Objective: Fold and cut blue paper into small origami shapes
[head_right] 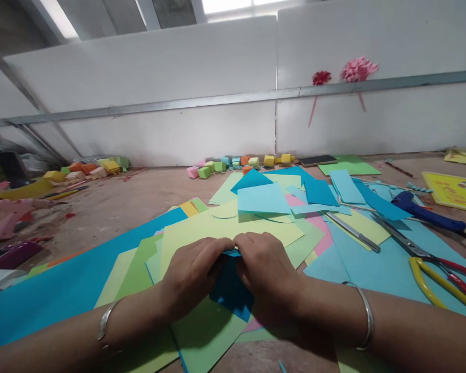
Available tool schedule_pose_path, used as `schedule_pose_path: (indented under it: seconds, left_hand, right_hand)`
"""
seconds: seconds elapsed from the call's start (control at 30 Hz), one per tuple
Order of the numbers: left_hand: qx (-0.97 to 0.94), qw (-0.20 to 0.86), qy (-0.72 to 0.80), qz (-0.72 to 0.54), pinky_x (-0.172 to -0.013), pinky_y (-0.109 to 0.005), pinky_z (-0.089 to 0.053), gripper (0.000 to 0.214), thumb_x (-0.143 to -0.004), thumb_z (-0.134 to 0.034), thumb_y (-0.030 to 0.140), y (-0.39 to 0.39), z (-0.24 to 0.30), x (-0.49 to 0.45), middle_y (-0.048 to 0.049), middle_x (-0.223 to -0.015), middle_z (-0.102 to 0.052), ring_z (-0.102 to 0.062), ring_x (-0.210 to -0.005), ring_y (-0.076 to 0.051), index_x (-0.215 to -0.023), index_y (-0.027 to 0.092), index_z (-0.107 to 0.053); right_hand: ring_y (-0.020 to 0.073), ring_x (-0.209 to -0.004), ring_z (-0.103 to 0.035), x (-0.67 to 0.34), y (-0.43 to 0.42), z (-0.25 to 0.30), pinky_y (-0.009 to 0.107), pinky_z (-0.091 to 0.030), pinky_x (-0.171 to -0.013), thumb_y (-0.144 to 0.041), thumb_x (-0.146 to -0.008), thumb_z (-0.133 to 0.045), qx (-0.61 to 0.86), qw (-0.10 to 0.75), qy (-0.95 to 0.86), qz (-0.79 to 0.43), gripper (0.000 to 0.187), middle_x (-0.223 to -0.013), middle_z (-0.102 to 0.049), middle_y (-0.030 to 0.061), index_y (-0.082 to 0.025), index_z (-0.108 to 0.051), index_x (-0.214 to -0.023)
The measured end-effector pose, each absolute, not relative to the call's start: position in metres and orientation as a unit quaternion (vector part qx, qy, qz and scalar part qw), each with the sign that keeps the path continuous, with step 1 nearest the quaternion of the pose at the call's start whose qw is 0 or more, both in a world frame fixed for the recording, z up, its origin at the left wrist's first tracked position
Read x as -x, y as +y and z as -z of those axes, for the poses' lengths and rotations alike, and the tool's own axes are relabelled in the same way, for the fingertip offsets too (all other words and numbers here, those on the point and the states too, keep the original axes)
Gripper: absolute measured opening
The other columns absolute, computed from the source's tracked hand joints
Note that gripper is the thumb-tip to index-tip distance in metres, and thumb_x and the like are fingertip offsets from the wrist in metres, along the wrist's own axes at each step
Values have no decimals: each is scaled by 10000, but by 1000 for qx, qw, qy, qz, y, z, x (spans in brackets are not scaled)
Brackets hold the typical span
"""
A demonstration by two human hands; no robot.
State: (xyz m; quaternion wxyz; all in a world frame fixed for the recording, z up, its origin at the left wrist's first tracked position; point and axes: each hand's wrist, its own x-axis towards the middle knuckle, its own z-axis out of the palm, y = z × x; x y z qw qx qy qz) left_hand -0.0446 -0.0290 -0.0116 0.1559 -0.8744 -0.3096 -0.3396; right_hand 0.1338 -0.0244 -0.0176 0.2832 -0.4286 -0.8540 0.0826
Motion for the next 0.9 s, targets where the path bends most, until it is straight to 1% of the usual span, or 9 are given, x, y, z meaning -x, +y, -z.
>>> schedule_pose_path:
  seconds: [0.1,0.17,0.3,0.37,0.43,0.57,0.63,0.7,0.9]
  left_hand:
    - [872,158,-319,337,-546,-256,-482,179,-940,-374,138,-27,10,45,-48,-757,-709,-649,-623,-170,-1027,175,-526]
    - [861,142,-349,342,-545,-255,-477,148,-915,-422,147,-26,10,46,-45,-752,-715,-648,-617,-171,-953,181,-561]
    - [851,44,-396,342,-572,-246,-477,106,-801,-557,99,-23,10,49,-13,-709,-710,-642,-617,-160,-793,186,-617]
    - [851,-2,-408,331,-563,-237,-462,137,-736,-588,54,-23,10,50,0,-681,-698,-628,-606,-153,-757,183,-632]
    - [852,-33,-411,322,-561,-235,-451,165,-706,-590,31,-22,10,51,5,-672,-693,-620,-605,-151,-742,181,-646]
    - [837,-109,-417,339,-639,-254,-488,128,-766,-617,105,-20,6,53,-13,-770,-732,-654,-683,-160,-830,185,-694]
    - [824,-162,-427,335,-678,-263,-503,144,-772,-643,149,-19,4,54,-22,-840,-745,-665,-737,-166,-893,191,-709]
    - [816,-202,-441,314,-679,-265,-503,164,-761,-635,144,-17,3,54,-24,-847,-745,-658,-744,-168,-895,193,-718]
    - [807,-222,-473,277,-657,-282,-475,172,-736,-560,144,-17,3,52,-37,-797,-722,-622,-724,-179,-821,172,-707]
  right_hand:
    - [142,-607,-459,-136,-23,19,273,-263,-583,-161,-771,-506,431,272,-859,-52,61,-704,-617,37,-182,-549,-734]
    - [130,-573,-412,-137,-23,18,279,-219,-561,-181,-772,-510,440,265,-857,-37,85,-649,-575,19,-188,-530,-690]
    - [117,-554,-350,-136,-22,16,284,-171,-545,-179,-750,-537,456,236,-857,-53,101,-607,-522,-1,-185,-522,-650]
    - [123,-589,-385,-136,-21,17,277,-190,-557,-169,-753,-548,442,226,-866,-62,71,-653,-549,11,-177,-557,-683]
    - [134,-636,-436,-136,-20,19,268,-225,-577,-169,-777,-546,416,231,-876,-72,64,-703,-574,27,-171,-590,-730]
    - [137,-645,-481,-139,-17,21,254,-268,-587,-169,-824,-526,405,257,-869,-119,108,-710,-590,34,-162,-587,-734]
    - [138,-642,-495,-140,-16,20,252,-279,-587,-170,-832,-523,421,260,-857,-144,118,-719,-603,39,-159,-581,-730]
    - [139,-638,-503,-140,-15,19,252,-287,-588,-169,-832,-521,430,254,-851,-162,131,-712,-605,40,-159,-572,-712]
    - [136,-623,-493,-138,-16,16,251,-293,-583,-167,-827,-512,429,230,-853,-186,145,-692,-595,34,-166,-552,-687]
